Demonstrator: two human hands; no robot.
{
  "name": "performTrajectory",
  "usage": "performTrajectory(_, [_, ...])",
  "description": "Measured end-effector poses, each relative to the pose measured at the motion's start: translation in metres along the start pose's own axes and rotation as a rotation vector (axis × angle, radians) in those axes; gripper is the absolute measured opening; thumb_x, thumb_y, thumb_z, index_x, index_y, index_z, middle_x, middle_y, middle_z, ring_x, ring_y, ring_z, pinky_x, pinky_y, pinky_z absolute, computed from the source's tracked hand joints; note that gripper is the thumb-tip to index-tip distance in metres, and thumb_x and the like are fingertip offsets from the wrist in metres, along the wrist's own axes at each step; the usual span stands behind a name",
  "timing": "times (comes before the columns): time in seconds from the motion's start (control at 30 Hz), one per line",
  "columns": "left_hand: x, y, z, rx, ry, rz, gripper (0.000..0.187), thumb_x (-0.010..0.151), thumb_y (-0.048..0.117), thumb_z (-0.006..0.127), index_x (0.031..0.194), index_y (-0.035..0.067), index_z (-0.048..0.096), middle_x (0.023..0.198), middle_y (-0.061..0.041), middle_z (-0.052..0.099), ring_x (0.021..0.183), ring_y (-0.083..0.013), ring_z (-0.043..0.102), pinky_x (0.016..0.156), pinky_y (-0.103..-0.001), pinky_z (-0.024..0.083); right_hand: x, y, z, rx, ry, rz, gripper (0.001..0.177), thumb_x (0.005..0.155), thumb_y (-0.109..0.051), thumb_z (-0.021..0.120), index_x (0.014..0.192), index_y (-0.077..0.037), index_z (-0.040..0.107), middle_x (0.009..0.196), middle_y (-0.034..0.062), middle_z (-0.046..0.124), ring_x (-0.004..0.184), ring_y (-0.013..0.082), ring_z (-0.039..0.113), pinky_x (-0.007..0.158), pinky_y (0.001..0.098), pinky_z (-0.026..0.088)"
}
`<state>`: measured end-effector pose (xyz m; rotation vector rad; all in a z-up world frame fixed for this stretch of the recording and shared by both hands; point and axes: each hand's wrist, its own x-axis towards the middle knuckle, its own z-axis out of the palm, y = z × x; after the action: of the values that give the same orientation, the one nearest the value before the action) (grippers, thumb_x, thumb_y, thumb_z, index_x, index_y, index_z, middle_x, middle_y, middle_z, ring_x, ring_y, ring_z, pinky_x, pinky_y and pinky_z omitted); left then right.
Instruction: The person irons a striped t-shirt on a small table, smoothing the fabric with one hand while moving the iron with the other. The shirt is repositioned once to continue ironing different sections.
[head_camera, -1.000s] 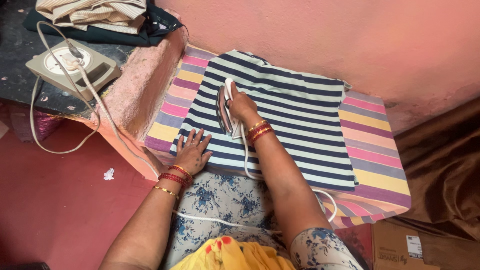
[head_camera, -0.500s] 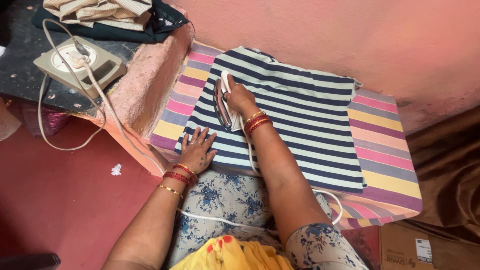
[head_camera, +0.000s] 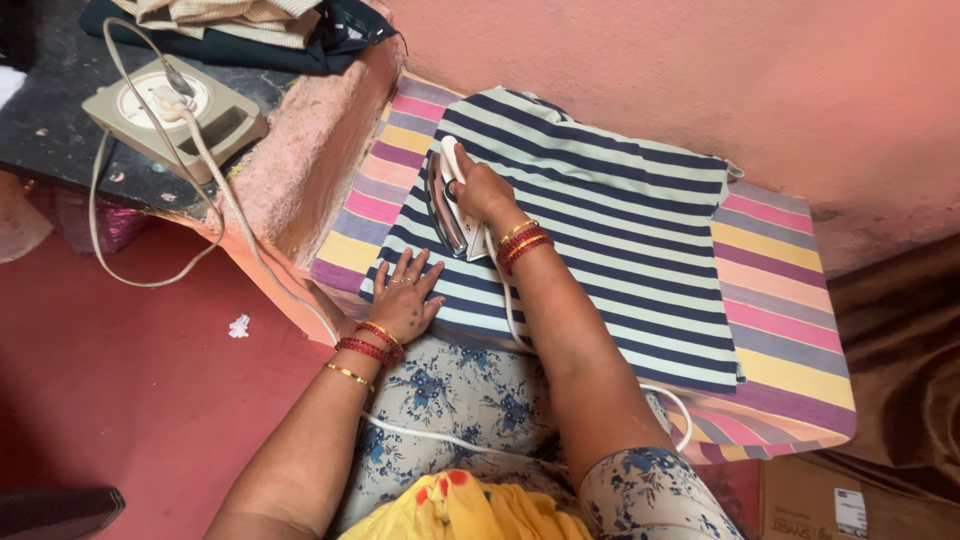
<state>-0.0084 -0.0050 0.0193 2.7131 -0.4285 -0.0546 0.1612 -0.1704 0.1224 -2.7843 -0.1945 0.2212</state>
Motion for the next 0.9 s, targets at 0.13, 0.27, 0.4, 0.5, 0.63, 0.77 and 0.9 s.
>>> performTrajectory(0.13, [-0.001,0.0,-0.002,0.008,-0.012,0.001,0.065,0.096,0.046,0.054,0.156,0.026,0.037,0.168,-0.004,0.022,0.156,-0.0262,0.009,0.122,-0.056,0.0,0.013,-0.005,0.0,-0.032,0.017,0.027,0.076,0.099,-0.033,0.057,0.164,-0.031,0.017,0.142,0.0188,0.056,0.122,0.0341,0.064,0.1,0.0464,0.052])
performTrajectory(0.27, [-0.002,0.003,-0.007,-0.02,0.019,0.005,0.064,0.094,0.044,0.058,0.153,0.024,0.041,0.165,-0.007,0.028,0.155,-0.0281,0.013,0.121,-0.057,0.003,0.018,-0.01,0.0,-0.06,0.017,0.046,0.076,0.101,-0.034,0.055,0.164,-0.031,0.014,0.144,0.018,0.055,0.12,0.0352,0.064,0.098,0.0482,0.053])
performTrajectory(0.4, [-0.003,0.014,-0.018,-0.203,0.216,-0.073,0.054,0.093,0.031,0.064,0.143,0.012,0.053,0.148,-0.008,0.055,0.149,-0.0288,0.037,0.124,-0.052,0.019,0.006,-0.011,-0.001,-0.091,-0.009,0.029,0.096,0.09,-0.038,0.07,0.164,-0.033,0.01,0.14,0.0168,0.057,0.122,0.0343,0.063,0.099,0.0461,0.053])
performTrajectory(0.5, [-0.004,0.01,-0.026,-0.584,0.354,-0.311,0.037,0.101,0.018,0.055,0.137,0.014,0.064,0.133,-0.011,0.067,0.126,-0.0308,0.062,0.115,-0.04,0.047,-0.012,-0.013,0.003,-0.048,-0.005,-0.054,0.104,0.083,-0.034,0.076,0.164,-0.035,0.012,0.138,0.0159,0.061,0.123,0.034,0.064,0.102,0.0443,0.052])
performTrajectory(0.63, [-0.001,-0.011,-0.032,-0.458,0.712,-0.16,0.034,0.094,0.002,0.055,0.125,0.006,0.068,0.13,-0.011,0.067,0.125,-0.0328,0.057,0.113,-0.042,0.042,-0.038,-0.021,0.009,-0.086,-0.052,-0.166,0.1,0.084,-0.028,0.073,0.163,-0.037,0.012,0.136,0.0142,0.059,0.119,0.0336,0.063,0.1,0.0434,0.052])
performTrajectory(0.77, [0.003,-0.031,-0.026,-0.448,0.831,-0.205,0.035,0.092,0.0,0.055,0.123,0.004,0.068,0.133,-0.014,0.064,0.124,-0.0348,0.054,0.112,-0.044,0.04,-0.06,-0.029,0.011,-0.064,-0.057,-0.238,0.099,0.084,-0.023,0.071,0.163,-0.036,0.012,0.132,0.014,0.06,0.117,0.0336,0.064,0.098,0.0442,0.052])
performTrajectory(0.9, [0.009,-0.047,-0.017,-0.448,0.868,-0.242,0.033,0.091,-0.003,0.054,0.119,0.004,0.07,0.132,-0.015,0.064,0.124,-0.0348,0.056,0.11,-0.045,0.042,-0.078,-0.034,0.012,-0.066,-0.084,-0.246,0.098,0.087,-0.022,0.07,0.164,-0.036,0.011,0.131,0.0138,0.06,0.115,0.0323,0.064,0.098,0.0437,0.052])
